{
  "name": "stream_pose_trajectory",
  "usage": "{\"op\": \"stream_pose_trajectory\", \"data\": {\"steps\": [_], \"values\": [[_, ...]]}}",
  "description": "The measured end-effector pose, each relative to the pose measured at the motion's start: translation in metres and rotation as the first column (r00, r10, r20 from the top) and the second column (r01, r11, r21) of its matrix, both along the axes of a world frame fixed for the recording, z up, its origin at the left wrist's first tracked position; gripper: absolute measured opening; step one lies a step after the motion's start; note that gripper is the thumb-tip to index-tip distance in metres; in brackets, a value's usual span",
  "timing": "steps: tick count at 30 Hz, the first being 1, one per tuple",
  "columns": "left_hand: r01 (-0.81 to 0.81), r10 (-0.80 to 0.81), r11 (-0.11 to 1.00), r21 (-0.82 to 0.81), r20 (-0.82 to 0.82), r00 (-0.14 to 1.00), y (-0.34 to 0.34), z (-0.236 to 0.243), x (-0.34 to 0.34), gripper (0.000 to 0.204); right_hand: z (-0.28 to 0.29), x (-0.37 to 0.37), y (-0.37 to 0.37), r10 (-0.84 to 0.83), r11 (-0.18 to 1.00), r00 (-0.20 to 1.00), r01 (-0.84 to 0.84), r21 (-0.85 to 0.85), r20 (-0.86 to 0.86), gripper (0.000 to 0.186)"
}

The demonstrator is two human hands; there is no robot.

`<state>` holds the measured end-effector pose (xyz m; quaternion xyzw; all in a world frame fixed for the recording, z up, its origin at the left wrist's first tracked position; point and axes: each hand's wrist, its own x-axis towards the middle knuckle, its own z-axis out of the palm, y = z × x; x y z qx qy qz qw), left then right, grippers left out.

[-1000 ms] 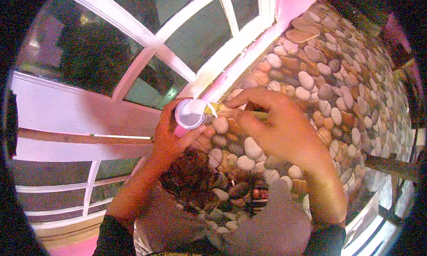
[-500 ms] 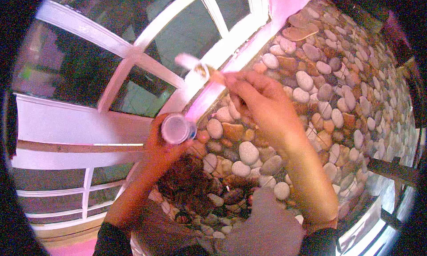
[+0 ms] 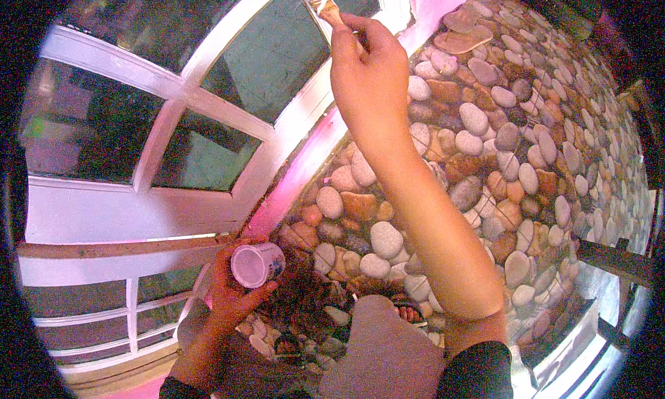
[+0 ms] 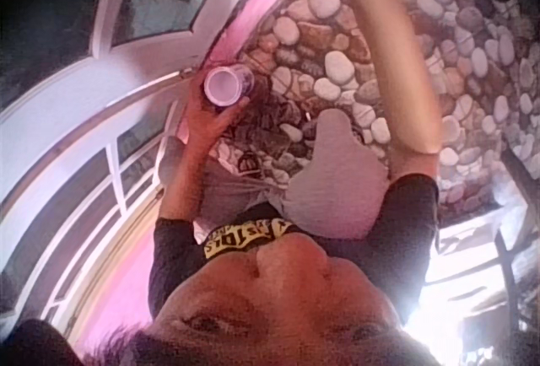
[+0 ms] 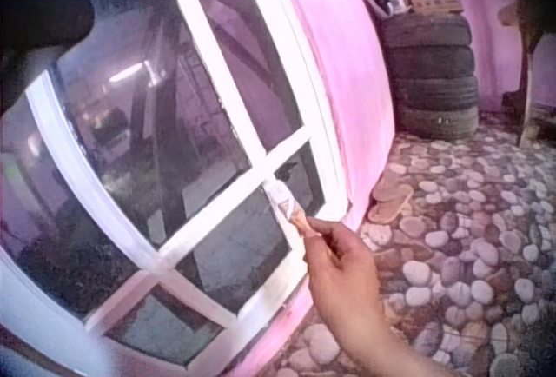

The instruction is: The person paints the white wooden frame of a glass door using a brush and a small container of white paint, applying the paint to the vertical edges and the strips between glass panes.

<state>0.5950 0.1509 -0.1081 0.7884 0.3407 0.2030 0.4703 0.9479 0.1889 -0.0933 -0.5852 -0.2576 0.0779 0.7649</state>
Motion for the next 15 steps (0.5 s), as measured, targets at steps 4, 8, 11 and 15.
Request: {"op": "stream_pose_trajectory", "data": {"steps": [4,8,11,15], "values": [[-0.021,0.021,0.997,-0.080,0.003,1.000,-0.002,0.003,0.000,0.079,-0.005,0.005,0.015,-0.065,0.997,0.996,0.062,0.045,0.064,0.032],[0.001,-0.004,0.999,-0.052,-0.054,0.999,0.001,0.002,-0.001,0.080,-0.003,0.000,0.019,-0.017,1.000,0.999,0.017,-0.008,0.032,0.031],[0.018,-0.018,0.997,-0.070,0.002,1.000,0.001,-0.001,0.002,0.080,0.003,-0.011,0.010,0.044,0.999,0.998,-0.043,-0.007,0.041,0.031],[0.004,-0.003,0.997,-0.078,0.014,1.000,0.004,-0.003,-0.003,0.080,0.006,-0.031,-0.002,0.086,0.994,0.985,-0.076,-0.074,0.148,0.028]]}}
